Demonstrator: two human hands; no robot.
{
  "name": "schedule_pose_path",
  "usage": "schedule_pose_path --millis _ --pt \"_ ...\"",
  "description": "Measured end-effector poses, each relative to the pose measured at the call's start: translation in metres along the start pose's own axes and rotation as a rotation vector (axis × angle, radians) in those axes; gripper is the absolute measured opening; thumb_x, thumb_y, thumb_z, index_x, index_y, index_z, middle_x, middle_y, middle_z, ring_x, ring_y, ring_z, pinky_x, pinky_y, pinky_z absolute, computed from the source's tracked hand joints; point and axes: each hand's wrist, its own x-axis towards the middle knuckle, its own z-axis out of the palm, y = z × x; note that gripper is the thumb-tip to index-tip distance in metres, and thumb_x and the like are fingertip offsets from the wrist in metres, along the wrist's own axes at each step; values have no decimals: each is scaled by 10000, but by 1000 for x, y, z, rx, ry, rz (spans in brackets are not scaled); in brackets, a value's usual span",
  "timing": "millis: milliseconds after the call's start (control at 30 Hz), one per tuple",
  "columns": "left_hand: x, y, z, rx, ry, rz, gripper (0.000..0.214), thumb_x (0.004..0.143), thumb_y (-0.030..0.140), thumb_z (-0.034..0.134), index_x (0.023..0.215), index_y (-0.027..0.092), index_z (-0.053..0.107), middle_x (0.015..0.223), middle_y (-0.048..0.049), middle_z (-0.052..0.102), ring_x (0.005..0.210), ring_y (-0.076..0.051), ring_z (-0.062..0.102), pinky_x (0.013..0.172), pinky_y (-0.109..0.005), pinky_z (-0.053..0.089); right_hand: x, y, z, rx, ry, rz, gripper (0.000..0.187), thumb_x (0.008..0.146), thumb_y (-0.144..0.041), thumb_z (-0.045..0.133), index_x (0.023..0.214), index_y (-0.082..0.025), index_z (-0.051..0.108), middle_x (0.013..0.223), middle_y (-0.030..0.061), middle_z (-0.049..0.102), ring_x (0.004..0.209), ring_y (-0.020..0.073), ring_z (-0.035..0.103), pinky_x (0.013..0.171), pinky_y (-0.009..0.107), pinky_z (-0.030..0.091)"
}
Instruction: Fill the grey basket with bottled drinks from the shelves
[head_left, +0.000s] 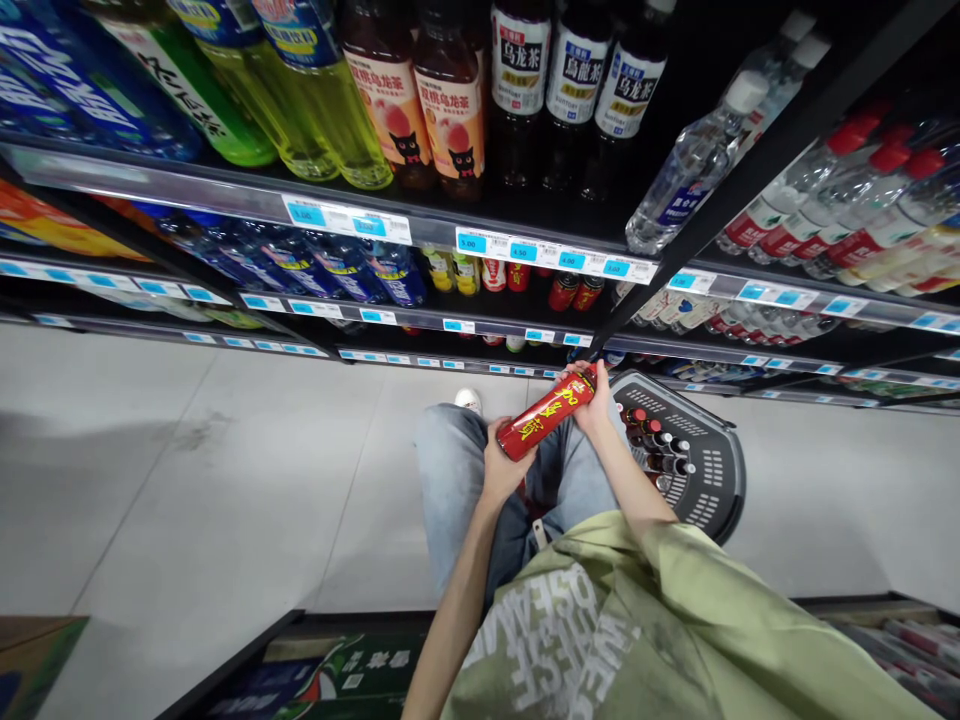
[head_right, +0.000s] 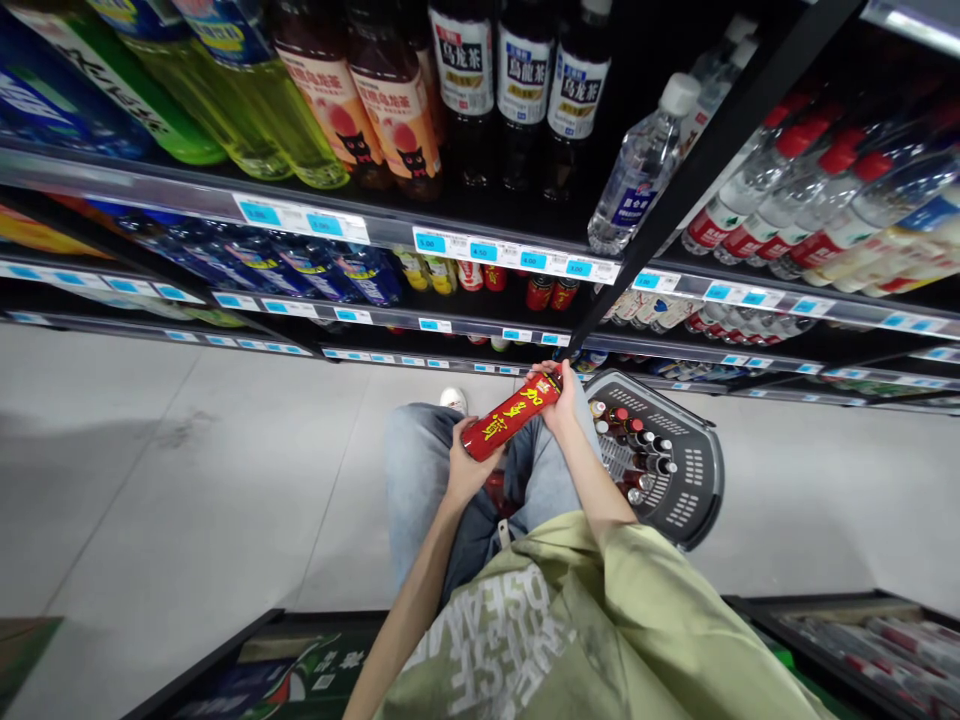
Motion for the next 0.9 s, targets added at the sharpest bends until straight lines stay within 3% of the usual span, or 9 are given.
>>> schedule_pose_path --millis 100,167,267,433,533,633,767,833,900 --pt "0 4 -3 36 -15 -40 642 609 374 924 1120 218 568 1045 -60 758 940 -239 749 873 -389 626 -1 -1 0 -16 1 2 424 913 -630 701 841 -216 643 766 -7 752 687 167 718 704 319 618" --pt "0 7 -4 -44 -76 -124 601 602 422 932 1046 209 587 921 -37 761 726 -202 728 691 -339 621 -1 -1 0 -24 -6 -4 404 906 -613 707 836 -219 648 772 -7 757 688 172 718 696 325 619" --pt "3 7 -5 -240 -222 -310 516 674 539 867 959 183 624 702 0 709 424 -137 572 440 -279 483 -1 -1 0 -45 -3 -22 378 892 -594 716 831 -227 650 779 -7 762 689 176 720 692 334 619" --pt "5 4 -4 -399 -200 -468 512 690 658 802 807 193 624 465 56 547 342 -119 463 363 -240 345 1 1 -1 -67 -18 -53 376 863 -577 751 827 -213 666 794 14 774 692 187 725 721 355 625" --pt "6 4 -4 -433 -212 -500 584 668 712 798 852 180 645 497 40 580 383 -120 495 402 -241 380 3 4 -1 -97 -30 -69 359 886 -554 730 830 -200 700 840 37 789 705 196 727 743 372 630" --pt "7 4 -5 -535 -227 -563 710 714 832 674 934 156 677 651 -44 698 477 -156 594 460 -271 446 -1 2 -2 -237 -52 -148 281 915 -458 717 803 -201 729 895 36 795 761 179 724 760 323 617" --pt "11 2 -13 -586 -29 -532 707 791 826 560 1011 166 683 757 -66 736 543 -176 635 480 -279 442 -22 -15 -8 -566 -119 -272 73 814 -202 833 788 -212 766 853 -12 771 798 148 695 756 230 574" --pt "12 0 -17 -572 45 -495 683 804 792 563 1076 177 681 780 -52 741 549 -174 637 485 -274 437 -40 -28 -12 -655 -154 -218 118 769 -130 859 818 -205 781 817 -13 758 750 156 679 701 241 568" --pt "11 -1 -17 -570 27 -468 683 812 766 574 1167 191 675 835 -51 758 556 -173 637 485 -273 433 -59 -43 -14 -669 -160 -145 161 753 -97 865 845 -197 779 779 -16 735 632 144 631 594 255 545"
